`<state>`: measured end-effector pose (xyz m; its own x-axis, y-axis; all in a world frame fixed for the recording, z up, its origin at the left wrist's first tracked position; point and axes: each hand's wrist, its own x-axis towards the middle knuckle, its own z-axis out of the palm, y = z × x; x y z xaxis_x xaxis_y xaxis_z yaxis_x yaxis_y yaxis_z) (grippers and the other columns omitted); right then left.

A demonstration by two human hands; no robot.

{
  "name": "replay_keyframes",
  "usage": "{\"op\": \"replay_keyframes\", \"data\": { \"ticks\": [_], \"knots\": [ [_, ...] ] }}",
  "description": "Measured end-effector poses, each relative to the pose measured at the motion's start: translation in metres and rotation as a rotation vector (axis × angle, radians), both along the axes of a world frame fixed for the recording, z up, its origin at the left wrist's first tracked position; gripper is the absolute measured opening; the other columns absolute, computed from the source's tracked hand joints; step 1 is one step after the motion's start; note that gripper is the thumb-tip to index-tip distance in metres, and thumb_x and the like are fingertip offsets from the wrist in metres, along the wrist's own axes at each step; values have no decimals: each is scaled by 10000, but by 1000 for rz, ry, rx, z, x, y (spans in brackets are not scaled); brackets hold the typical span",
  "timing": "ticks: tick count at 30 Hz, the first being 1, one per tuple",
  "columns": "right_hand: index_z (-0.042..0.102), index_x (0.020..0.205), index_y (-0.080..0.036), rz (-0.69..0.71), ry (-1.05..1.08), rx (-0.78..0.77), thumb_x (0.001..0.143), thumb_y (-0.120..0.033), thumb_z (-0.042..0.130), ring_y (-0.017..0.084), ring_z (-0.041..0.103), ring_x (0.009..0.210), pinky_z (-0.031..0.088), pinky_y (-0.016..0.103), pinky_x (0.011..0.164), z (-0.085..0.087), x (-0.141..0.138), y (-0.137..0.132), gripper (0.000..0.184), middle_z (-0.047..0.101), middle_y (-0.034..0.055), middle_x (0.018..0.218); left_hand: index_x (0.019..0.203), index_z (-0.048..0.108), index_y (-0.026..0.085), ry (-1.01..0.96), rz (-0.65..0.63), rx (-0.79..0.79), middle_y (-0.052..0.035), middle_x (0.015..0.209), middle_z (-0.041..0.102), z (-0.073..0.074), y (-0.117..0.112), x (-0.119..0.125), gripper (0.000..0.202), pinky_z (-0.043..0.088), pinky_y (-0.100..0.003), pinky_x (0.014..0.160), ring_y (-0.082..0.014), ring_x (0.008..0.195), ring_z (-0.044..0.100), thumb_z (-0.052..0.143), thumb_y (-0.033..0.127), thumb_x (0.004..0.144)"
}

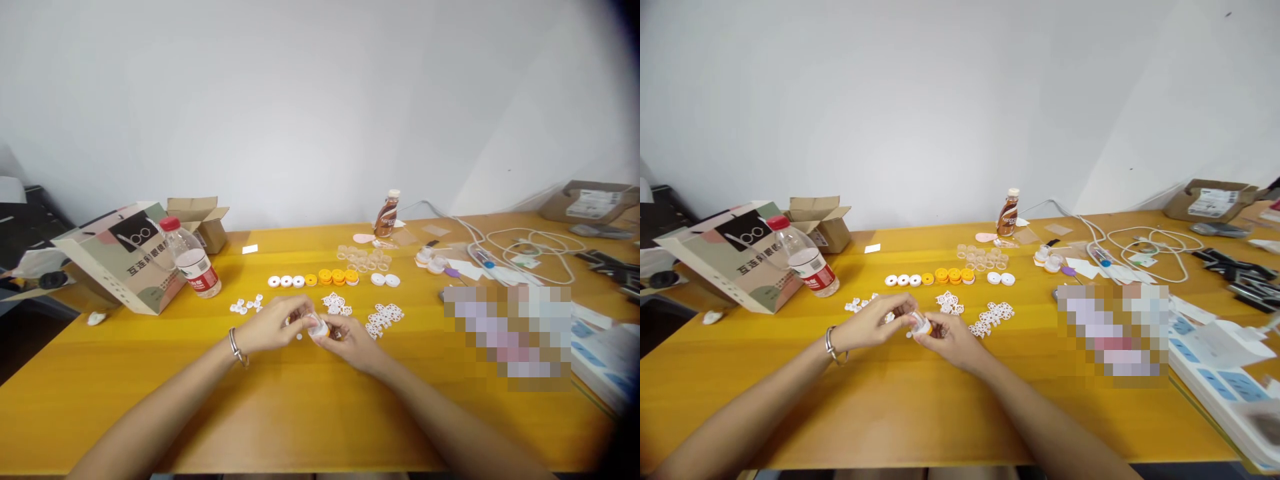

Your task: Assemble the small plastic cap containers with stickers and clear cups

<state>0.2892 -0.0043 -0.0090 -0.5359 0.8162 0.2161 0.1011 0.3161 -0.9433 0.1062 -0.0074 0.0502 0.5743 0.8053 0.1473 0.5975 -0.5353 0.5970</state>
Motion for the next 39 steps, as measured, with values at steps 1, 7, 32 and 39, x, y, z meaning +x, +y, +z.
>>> {"op": "replay_keyframes", "data": {
  "ticks": [1,7,32,39],
  "knots": [
    [626,813,-180,17,5,-11,725,-352,555,93,397,564,319,205,517,1,0,0,206,518,-20,655,895,545,171,0,-9,4,-29,775,616,0,0,0,240,421,-237,627,-121,660,547,418,362,825],
    [625,828,-176,89,52,-86,727,-330,564,99,434,606,342,214,577,0,1,2,194,529,-22,684,891,552,173,-7,-10,6,-22,778,613,3,0,0,250,418,-226,621,-114,658,542,427,377,819],
    [612,908,-245,-267,548,-275,624,-270,687,145,560,883,418,257,790,9,27,36,295,635,-4,958,1004,556,176,-328,305,55,-41,879,602,-26,6,-50,291,432,-243,700,-143,781,550,409,359,832],
    [580,830,-181,-524,356,-67,572,-331,693,167,574,790,424,307,768,1,37,58,320,640,30,834,957,562,186,-142,270,178,-30,887,601,-41,12,-57,257,420,-260,748,-147,804,543,420,352,822]
  ]
}}
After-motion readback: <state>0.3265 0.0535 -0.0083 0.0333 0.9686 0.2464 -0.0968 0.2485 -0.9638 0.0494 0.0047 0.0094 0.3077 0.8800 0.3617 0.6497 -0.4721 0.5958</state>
